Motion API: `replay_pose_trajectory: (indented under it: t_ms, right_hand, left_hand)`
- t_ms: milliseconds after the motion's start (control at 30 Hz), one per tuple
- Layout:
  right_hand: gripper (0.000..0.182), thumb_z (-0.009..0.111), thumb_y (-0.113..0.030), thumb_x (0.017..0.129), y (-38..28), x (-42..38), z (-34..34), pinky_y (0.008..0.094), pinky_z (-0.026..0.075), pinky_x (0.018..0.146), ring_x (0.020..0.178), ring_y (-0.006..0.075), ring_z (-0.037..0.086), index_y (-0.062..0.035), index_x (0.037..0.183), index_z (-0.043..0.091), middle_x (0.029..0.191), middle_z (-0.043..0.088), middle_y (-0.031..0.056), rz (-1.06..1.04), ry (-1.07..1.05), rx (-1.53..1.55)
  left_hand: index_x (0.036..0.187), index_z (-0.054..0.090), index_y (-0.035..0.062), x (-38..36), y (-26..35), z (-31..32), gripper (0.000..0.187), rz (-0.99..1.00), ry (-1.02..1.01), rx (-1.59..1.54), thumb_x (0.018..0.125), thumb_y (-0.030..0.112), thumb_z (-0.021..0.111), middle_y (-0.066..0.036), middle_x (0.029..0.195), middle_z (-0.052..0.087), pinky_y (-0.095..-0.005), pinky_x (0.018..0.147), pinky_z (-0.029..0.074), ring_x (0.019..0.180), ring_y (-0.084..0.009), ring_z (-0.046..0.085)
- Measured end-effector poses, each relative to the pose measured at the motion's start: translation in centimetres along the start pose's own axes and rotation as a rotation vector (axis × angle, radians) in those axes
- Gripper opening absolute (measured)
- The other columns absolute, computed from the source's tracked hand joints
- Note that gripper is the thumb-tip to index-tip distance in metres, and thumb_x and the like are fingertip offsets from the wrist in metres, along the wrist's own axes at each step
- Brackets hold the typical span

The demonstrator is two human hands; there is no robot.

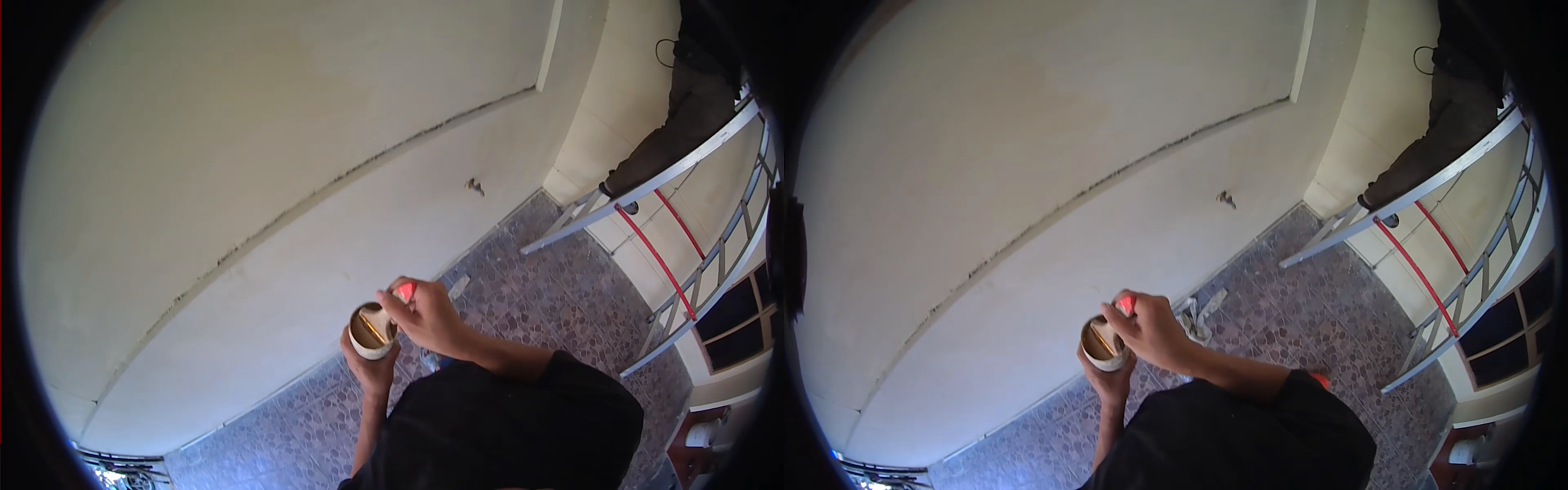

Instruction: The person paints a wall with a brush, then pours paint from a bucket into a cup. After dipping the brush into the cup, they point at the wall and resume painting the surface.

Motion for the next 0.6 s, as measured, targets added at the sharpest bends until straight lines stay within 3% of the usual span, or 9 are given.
replay_pose_trajectory:
  t_ms: [267,400,533,567,600]
  right_hand:
    - [0.022,0.08,-0.018,0.095,-0.7,1.3,-1.9,0.0281,0.05,0.054,0.06,0.0107,0.064,0.001,0.091,0.07,0.07,0.07,0.0095,-0.1,0.028,-0.07]
    - [0.028,0.086,-0.021,0.09,-1.0,2.6,-2.6,0.0292,0.053,0.063,0.07,0.0119,0.066,0.0005,0.095,0.07,0.083,0.073,0.0099,-0.028,-0.177,-0.041]
    - [0.022,0.083,-0.015,0.091,-1.2,3.6,-2.7,0.0337,0.055,0.067,0.076,0.0239,0.073,-0.0009,0.098,0.067,0.09,0.073,0.0135,-0.184,-0.236,-0.079]
    - [0.017,0.079,-0.012,0.093,-1.4,3.7,-2.6,0.0374,0.056,0.067,0.076,0.0313,0.072,-0.0016,0.095,0.066,0.088,0.071,0.0152,-0.226,-0.21,-0.132]
    - [0.017,0.079,-0.012,0.093,-1.3,4.0,-2.4,0.0374,0.056,0.067,0.076,0.0313,0.072,-0.0016,0.095,0.066,0.088,0.071,0.0152,-0.227,-0.215,-0.13]
  left_hand:
    - [0.14,0.05,0.0019,1.4,0.1,2.9,0.088,-0.008,-0.058,-0.001,0.064,0.011,0.094,-0.019,0.129,0.059,-0.0485,0.104,0.047,0.121,-0.0386,0.059]
    - [0.14,0.051,0.002,2.6,0.4,3.8,0.088,0.007,-0.061,0.02,0.064,0.011,0.094,-0.019,0.129,0.059,-0.0493,0.104,0.046,0.121,-0.0388,0.058]
    - [0.14,0.051,0.0028,3.8,1.0,4.6,0.089,0.038,-0.054,0.044,0.064,0.012,0.096,-0.017,0.13,0.06,-0.0509,0.104,0.046,0.121,-0.0396,0.058]
    - [0.14,0.051,0.0029,4.1,1.3,4.9,0.089,0.059,-0.049,0.066,0.064,0.013,0.096,-0.017,0.131,0.06,-0.0509,0.103,0.046,0.121,-0.0397,0.057]
    - [0.14,0.051,0.003,4.3,1.6,5.3,0.09,0.078,-0.048,0.089,0.064,0.014,0.097,-0.017,0.131,0.06,-0.051,0.103,0.046,0.121,-0.0398,0.057]
Point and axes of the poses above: each hand's wrist, its own x-axis towards the middle knuckle, its own z-axis out of the palm, y = z × x, the point moved 7 cm from there along x, towards the middle knuckle
